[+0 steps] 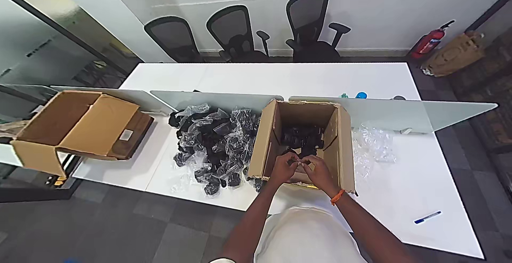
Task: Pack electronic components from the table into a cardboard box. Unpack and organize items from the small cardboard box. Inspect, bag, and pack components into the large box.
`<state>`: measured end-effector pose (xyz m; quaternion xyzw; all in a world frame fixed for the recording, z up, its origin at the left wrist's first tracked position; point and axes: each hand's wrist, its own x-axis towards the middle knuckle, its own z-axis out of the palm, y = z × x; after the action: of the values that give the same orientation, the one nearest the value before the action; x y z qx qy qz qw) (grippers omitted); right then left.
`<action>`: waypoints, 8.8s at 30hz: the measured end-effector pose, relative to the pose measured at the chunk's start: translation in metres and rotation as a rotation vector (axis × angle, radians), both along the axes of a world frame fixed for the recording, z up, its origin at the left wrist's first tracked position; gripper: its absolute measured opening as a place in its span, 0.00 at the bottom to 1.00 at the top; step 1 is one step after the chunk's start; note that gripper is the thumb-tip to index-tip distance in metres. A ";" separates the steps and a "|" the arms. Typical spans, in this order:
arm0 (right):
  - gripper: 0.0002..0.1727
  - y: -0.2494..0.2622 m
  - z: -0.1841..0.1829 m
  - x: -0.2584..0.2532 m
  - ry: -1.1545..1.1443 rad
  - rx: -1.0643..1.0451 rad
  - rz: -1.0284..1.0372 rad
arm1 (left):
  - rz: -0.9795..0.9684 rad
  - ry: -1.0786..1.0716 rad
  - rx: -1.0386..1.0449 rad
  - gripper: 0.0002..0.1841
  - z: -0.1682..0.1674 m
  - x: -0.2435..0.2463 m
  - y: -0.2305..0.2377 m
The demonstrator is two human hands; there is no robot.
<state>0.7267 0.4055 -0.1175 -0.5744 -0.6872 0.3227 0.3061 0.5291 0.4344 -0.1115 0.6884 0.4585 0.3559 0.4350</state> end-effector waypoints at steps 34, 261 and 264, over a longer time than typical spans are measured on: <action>0.08 -0.007 0.008 -0.003 -0.105 0.028 -0.019 | -0.117 0.115 0.056 0.04 -0.001 0.002 -0.004; 0.18 -0.001 0.010 -0.146 -0.289 0.228 -0.369 | -0.050 0.732 -0.455 0.46 -0.139 -0.262 0.013; 0.18 0.000 0.010 -0.145 -0.294 0.222 -0.376 | 0.059 0.767 -0.540 0.39 -0.143 -0.246 0.013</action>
<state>0.5812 0.4051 -0.1073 -0.6957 -0.6366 0.0958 0.3188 0.2835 0.4478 -0.2548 0.6194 0.6815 -0.0441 0.3873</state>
